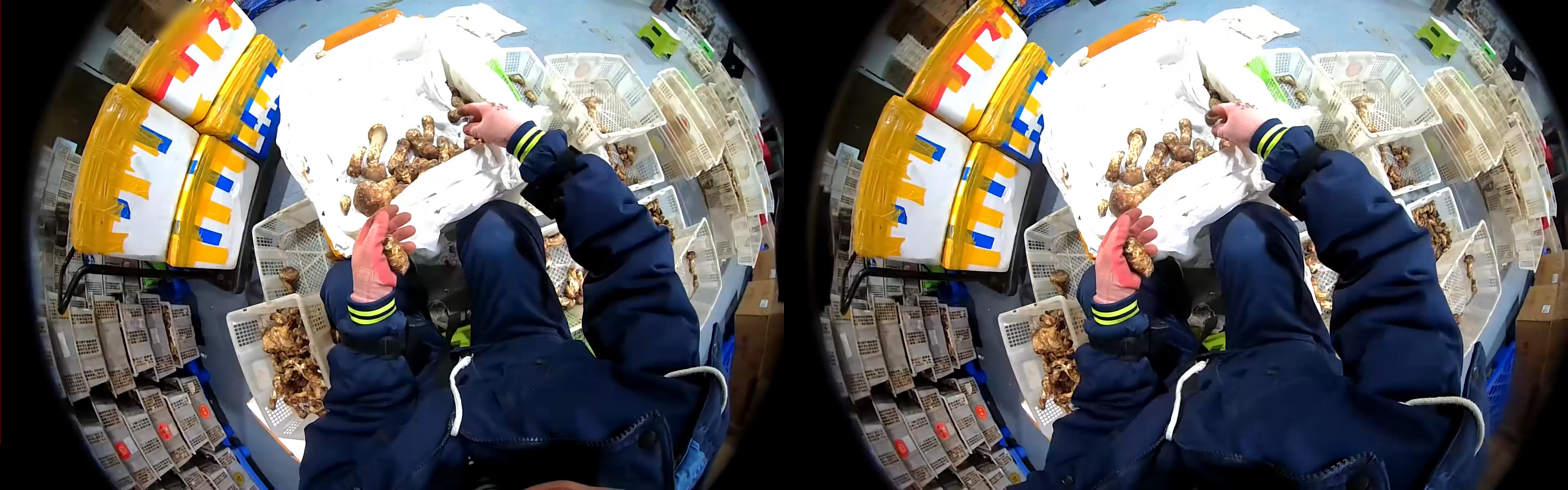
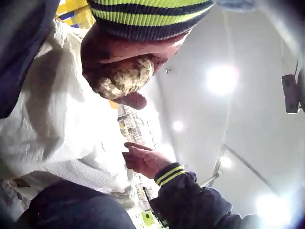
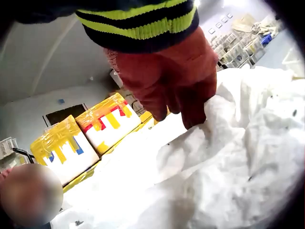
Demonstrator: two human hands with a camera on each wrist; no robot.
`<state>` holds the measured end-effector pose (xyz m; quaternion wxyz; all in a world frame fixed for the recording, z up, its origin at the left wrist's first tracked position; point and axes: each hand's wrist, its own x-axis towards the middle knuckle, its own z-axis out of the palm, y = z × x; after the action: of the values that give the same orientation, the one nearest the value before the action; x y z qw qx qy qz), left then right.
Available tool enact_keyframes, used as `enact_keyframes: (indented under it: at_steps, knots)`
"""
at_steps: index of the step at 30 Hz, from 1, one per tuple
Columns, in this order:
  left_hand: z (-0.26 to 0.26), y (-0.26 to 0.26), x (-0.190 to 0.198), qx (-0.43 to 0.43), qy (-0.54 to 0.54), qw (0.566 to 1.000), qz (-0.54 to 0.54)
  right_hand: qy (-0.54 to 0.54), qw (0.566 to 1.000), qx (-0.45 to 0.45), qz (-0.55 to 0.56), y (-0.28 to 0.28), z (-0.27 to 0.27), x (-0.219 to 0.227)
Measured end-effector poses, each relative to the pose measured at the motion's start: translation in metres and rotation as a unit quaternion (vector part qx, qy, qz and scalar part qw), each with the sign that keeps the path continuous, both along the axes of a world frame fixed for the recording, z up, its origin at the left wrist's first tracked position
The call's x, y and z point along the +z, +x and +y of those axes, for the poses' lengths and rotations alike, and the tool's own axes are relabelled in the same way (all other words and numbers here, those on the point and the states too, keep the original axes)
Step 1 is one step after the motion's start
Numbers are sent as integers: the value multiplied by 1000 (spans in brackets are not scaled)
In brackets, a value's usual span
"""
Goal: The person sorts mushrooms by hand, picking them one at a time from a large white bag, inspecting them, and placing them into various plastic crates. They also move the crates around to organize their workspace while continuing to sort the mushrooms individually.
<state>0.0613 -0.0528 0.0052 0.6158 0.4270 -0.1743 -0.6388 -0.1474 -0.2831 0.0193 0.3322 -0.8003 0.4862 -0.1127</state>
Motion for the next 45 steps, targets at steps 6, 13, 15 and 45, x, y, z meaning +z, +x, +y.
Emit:
enact_keyframes:
  at_steps: [6, 13, 15, 45]
  knots:
    - [-38, -24, 11, 70, -15, 982, -173, -41, 965, 88, 245, 28, 33, -18]
    - [-42, -20, -10, -123, 34, 897, -423, -3, 989, 49, 137, 21, -3, -50]
    - [-33, -30, -1, -147, 96, 912, -371, 116, 988, 24, 103, 20, 20, -2]
    - [-6, -17, 40, -124, -114, 986, -20, 53, 859, 227, -456, 32, 56, 50]
